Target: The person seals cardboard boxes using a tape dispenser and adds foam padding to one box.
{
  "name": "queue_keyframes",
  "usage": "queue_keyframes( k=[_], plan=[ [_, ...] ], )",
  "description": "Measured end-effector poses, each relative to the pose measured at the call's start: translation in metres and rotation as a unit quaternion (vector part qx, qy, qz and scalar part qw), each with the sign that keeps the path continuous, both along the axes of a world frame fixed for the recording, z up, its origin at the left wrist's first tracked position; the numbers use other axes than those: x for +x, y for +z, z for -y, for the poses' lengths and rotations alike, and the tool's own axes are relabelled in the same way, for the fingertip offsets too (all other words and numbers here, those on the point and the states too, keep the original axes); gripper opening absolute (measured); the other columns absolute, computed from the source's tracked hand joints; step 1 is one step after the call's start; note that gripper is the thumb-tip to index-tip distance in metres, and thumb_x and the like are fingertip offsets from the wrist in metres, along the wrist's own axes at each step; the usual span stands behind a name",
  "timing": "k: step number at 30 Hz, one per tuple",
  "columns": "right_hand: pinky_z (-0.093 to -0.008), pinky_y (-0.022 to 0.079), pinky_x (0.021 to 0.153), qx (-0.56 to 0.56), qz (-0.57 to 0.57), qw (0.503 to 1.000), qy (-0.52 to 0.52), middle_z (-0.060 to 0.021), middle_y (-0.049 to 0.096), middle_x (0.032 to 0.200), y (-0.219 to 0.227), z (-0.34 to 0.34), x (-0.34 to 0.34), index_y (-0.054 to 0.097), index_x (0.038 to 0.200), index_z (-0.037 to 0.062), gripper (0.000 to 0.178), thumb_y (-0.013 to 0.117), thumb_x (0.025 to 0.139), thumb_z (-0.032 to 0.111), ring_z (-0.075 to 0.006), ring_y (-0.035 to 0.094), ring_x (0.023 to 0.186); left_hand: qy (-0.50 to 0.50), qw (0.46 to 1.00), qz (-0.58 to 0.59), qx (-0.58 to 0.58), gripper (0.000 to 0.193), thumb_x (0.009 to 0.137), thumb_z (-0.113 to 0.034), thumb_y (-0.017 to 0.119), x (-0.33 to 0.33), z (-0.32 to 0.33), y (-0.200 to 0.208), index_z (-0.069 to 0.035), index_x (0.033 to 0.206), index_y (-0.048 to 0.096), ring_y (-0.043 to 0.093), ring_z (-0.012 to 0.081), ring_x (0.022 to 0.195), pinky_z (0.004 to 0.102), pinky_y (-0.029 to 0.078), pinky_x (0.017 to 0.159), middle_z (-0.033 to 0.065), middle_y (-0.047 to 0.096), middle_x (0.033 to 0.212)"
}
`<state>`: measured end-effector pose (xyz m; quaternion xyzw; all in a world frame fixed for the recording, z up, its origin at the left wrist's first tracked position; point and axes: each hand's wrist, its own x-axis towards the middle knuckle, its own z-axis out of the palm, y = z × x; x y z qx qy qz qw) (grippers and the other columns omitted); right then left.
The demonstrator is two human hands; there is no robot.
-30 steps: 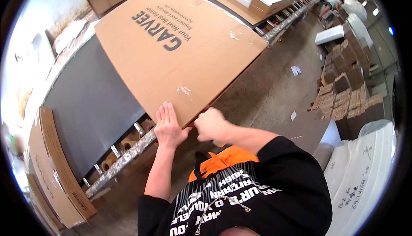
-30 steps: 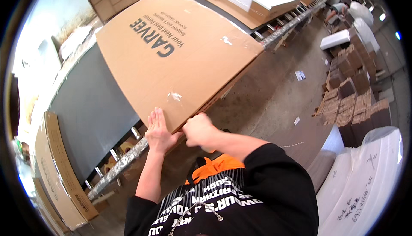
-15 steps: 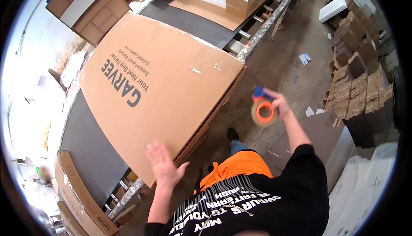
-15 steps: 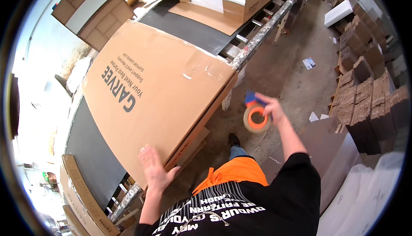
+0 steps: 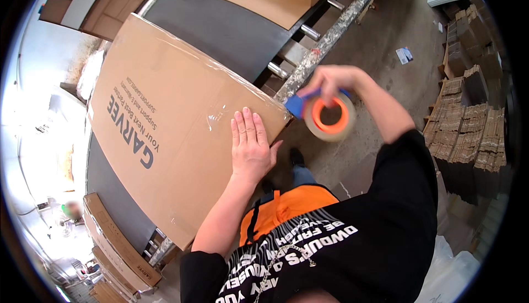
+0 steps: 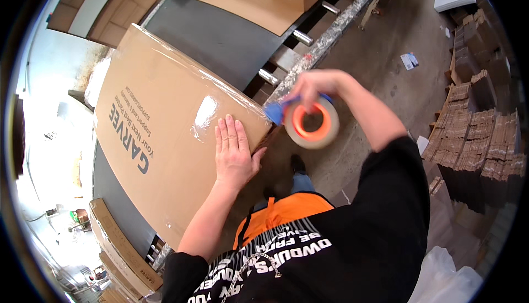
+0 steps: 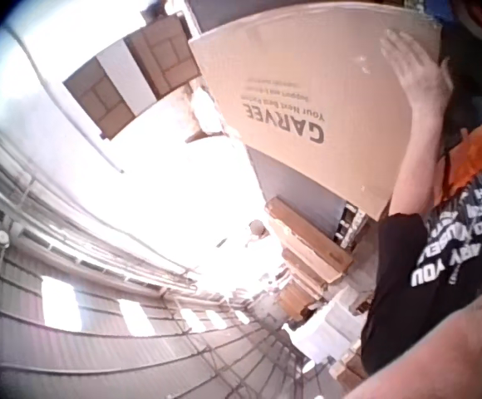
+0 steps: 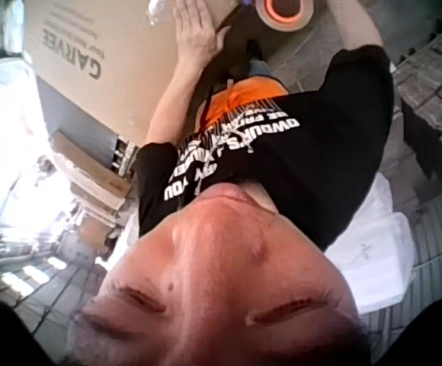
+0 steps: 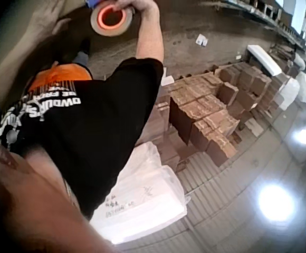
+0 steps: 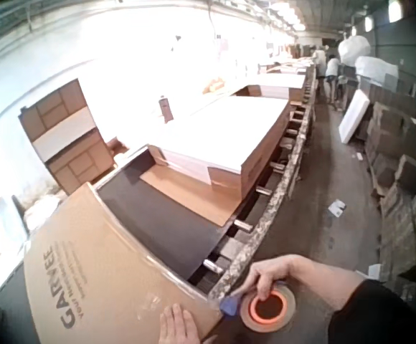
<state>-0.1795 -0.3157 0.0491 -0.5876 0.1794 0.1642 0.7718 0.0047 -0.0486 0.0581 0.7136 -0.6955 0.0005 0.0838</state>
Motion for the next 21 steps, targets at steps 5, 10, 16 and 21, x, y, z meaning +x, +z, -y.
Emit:
queue_keyframes(
  k=[5,10,16,21],
  plan=[
    [-0.0293,0.049,0.097,0.08,0.101,0.971,-0.199,-0.0097,0.067,0.125,-0.038,-0.189,-0.094,0.065,0.127,0.0025,0.068,0.076,0.06,0.008,-0.0134,0.066,0.1,-0.004,0.992,-0.127,-0.018,0.09,0.079,-0.036,0.077,0.009,0.004,0.016,0.012,0.143,0.035,0.032,0.0493,0.14,0.0532,0.019,0.119,0.036,0.036,0.147],
    [-0.0263,0.047,0.094,0.069,0.059,0.901,-0.424,-0.0131,0.062,0.127,-0.021,-0.293,-0.006,0.058,0.132,-0.0047,0.069,0.072,0.065,0.004,-0.0126,0.06,0.107,-0.351,0.929,-0.117,0.011,0.042,0.076,-0.022,0.073,-0.035,0.057,0.078,-0.011,0.117,0.069,0.052,0.0289,0.13,0.0477,0.033,0.114,0.0111,0.054,0.141],
    [-0.0202,0.043,0.091,0.052,0.103,0.84,-0.53,-0.0068,0.063,0.111,-0.016,-0.309,0.02,0.055,0.132,-0.008,0.068,0.068,0.066,0.001,-0.0096,0.057,0.101,-0.292,0.779,0.21,0.514,0.023,0.089,-0.036,0.058,-0.035,0.141,0.052,-0.022,0.094,0.076,0.062,0.0262,0.112,0.0402,0.045,0.101,0.0106,0.062,0.127],
    [-0.0204,0.043,0.09,0.039,0.093,0.823,-0.559,-0.0032,0.062,0.11,-0.012,-0.33,0.033,0.053,0.135,-0.0076,0.069,0.068,0.068,0.0,-0.0081,0.056,0.098,-0.479,0.841,0.215,0.131,0.029,0.095,-0.041,0.053,0.01,0.107,0.025,-0.026,0.097,0.077,0.048,0.0244,0.133,0.0415,0.023,0.119,-0.0058,0.068,0.122]
  ],
)
